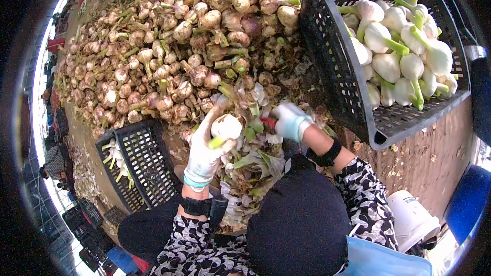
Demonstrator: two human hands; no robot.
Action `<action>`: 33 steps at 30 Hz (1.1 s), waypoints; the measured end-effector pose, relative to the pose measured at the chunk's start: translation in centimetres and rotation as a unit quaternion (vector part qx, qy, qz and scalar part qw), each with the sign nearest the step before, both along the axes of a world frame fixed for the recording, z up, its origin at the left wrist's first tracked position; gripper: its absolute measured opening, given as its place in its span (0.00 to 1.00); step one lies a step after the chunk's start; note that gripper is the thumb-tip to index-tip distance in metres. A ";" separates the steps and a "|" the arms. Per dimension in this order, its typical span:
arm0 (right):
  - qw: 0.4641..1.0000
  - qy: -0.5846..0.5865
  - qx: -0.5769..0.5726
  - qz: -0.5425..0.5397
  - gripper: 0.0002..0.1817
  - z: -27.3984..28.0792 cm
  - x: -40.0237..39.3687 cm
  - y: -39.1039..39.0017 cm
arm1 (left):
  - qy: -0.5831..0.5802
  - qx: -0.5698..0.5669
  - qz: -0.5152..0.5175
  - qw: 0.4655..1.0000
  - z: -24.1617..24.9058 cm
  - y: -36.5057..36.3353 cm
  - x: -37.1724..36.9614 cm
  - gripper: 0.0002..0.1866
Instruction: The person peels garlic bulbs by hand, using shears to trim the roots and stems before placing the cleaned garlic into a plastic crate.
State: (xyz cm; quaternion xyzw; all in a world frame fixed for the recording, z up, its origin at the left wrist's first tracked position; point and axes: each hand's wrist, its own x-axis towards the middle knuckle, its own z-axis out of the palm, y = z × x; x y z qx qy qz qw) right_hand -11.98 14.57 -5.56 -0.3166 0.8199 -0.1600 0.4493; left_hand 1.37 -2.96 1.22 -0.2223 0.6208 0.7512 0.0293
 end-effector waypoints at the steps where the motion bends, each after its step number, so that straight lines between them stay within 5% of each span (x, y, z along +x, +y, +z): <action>1: 0.992 -0.091 -0.015 -0.091 0.13 2.0 -0.6 0.0 | 0.014 -0.087 -0.033 0.996 0.0 -0.3 0.0 0.40; 2: 0.991 -0.095 -0.015 -0.090 0.13 1.9 -0.5 -0.4 | 0.029 -0.174 -0.068 0.982 0.0 -0.5 0.0 0.39; 3: 0.935 -0.242 -0.168 -0.196 0.16 1.9 -0.5 -0.8 | 0.028 -0.175 -0.070 0.982 0.1 -0.5 0.0 0.39; 4: 0.824 -0.372 -0.312 -0.292 0.21 1.8 -0.8 -0.8 | 0.035 -0.211 -0.094 0.972 0.1 -0.3 -0.2 0.38; 5: 0.776 -0.443 -0.372 -0.252 0.15 -0.2 -0.8 -2.1 | 0.042 -0.247 -0.118 0.961 0.0 -0.1 -0.3 0.38; 7: 0.815 -0.302 -0.483 -0.112 0.11 -0.2 0.3 -1.9 | 0.057 -0.277 -0.134 0.950 -0.5 0.1 -0.1 0.38; 10: 0.751 -0.358 -0.526 -0.174 0.06 -2.6 0.1 -2.2 | 0.014 0.084 -0.025 0.996 0.0 0.5 0.2 0.39; 11: 0.704 -0.384 -0.558 -0.213 0.06 -2.9 -0.5 -2.0 | 0.016 0.083 -0.023 0.996 0.2 0.7 0.0 0.39; 12: 0.705 -0.384 -0.558 -0.212 0.06 -3.1 -0.5 -1.5 | 0.006 0.119 -0.007 0.993 0.3 0.8 0.0 0.40; 15: 0.754 -0.514 -0.321 -0.253 0.15 4.7 -0.7 -0.4 | -0.017 0.143 0.010 0.990 0.4 1.1 -0.1 0.41; 16: 0.766 -0.436 -0.424 -0.207 0.11 4.4 -0.1 -1.1 | -0.027 0.128 0.010 0.991 0.3 1.2 -0.2 0.41; 17: 0.921 -0.047 -0.384 -0.038 0.11 4.6 -0.1 -0.7 | -0.026 0.129 0.007 0.991 0.2 1.1 -0.2 0.41; 19: 0.910 -0.233 -0.316 -0.136 0.17 5.2 0.2 -0.9 | -0.011 0.167 -0.022 0.986 -0.2 0.5 0.4 0.40; 20: 0.910 -0.233 -0.317 -0.133 0.17 5.3 0.3 -1.1 | 0.012 0.198 -0.036 0.979 -0.6 0.3 0.3 0.41; 21: 0.918 -0.203 -0.312 -0.133 0.19 5.3 0.4 -1.2 | 0.014 0.196 -0.034 0.980 -0.7 0.4 0.4 0.41; 23: 0.926 -0.176 -0.307 -0.133 0.20 4.8 0.9 -1.4 | 0.013 0.004 0.012 1.000 -0.4 1.0 0.2 0.42; 24: 0.912 -0.132 -0.360 -0.143 0.20 3.8 1.4 -1.6 | 0.022 -0.003 0.034 0.999 -1.1 0.6 0.4 0.41; 25: 0.895 -0.088 -0.410 -0.153 0.20 3.8 1.6 -1.9 | -0.017 0.104 0.104 0.989 0.6 1.3 -0.2 0.34; 27: 0.923 -0.057 -0.363 -0.112 0.20 4.5 1.6 -1.8 | 0.014 -0.002 0.209 0.978 0.0 2.2 -0.8 0.22; 31: 0.921 0.010 -0.386 -0.059 0.17 4.3 1.1 -2.0 | -0.023 -0.033 0.222 0.974 0.2 2.7 -1.1 0.15; 33: 0.909 -0.075 -0.298 -0.281 0.13 0.3 -0.1 -1.3 | 0.001 0.247 0.295 0.923 -0.8 1.6 -0.9 0.15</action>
